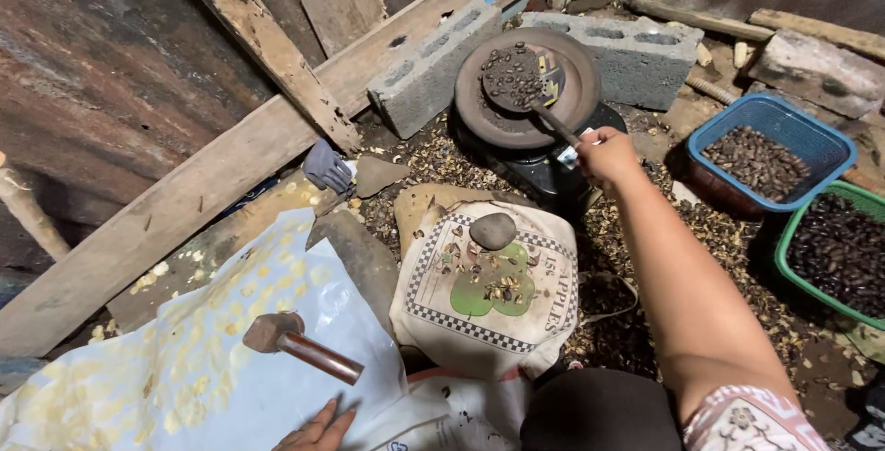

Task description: The person uses a hammer to crack open cocoa beans on a white sheet, then uses a stone to further process the beans on a patterned cloth. They also stir beans in a pan on a portable stove.

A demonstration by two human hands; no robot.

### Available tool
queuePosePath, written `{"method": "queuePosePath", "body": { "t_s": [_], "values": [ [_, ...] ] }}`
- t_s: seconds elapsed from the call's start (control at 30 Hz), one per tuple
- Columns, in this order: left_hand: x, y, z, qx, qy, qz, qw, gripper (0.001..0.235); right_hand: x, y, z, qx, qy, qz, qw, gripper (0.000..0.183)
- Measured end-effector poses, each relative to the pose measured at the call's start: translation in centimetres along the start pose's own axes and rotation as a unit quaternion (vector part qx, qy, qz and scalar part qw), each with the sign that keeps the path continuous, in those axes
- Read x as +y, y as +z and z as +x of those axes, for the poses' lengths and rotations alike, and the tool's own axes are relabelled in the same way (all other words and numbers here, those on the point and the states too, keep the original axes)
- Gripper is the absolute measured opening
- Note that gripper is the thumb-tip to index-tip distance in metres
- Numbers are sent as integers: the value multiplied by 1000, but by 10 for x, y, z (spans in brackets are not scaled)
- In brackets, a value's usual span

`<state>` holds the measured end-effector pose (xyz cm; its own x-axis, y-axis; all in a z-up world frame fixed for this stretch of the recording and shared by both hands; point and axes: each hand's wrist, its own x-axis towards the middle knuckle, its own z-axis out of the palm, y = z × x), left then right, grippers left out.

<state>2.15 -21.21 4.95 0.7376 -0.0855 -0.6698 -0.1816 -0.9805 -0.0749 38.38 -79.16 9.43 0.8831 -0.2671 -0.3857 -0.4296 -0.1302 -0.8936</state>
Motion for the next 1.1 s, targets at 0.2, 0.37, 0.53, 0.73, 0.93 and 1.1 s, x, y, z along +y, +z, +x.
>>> {"method": "queuePosePath", "body": {
  "t_s": [0.2, 0.37, 0.53, 0.73, 0.93, 1.1],
  "values": [
    [-8, 8, -9, 13, 2, -33, 999, 47, 43, 11, 35, 12, -36, 34, 999, 10],
    [-8, 14, 5, -82, 4, -7, 997, 51, 65, 17, 51, 36, -56, 31, 997, 6],
    [1, 7, -7, -44, -27, 4, 999, 50, 59, 9, 38, 35, -81, 45, 995, 8],
    [-11, 26, -2, -32, 2, -2, 999, 52, 56, -2, 26, 25, -83, 43, 995, 6],
    [25, -79, -23, -222, 14, 4, 975, 59, 47, -5, 22, 15, -75, 54, 996, 6],
    [13, -53, -24, -157, 13, 6, 988, 55, 44, -21, 19, 74, -122, -93, 985, 12]
  ]
}}
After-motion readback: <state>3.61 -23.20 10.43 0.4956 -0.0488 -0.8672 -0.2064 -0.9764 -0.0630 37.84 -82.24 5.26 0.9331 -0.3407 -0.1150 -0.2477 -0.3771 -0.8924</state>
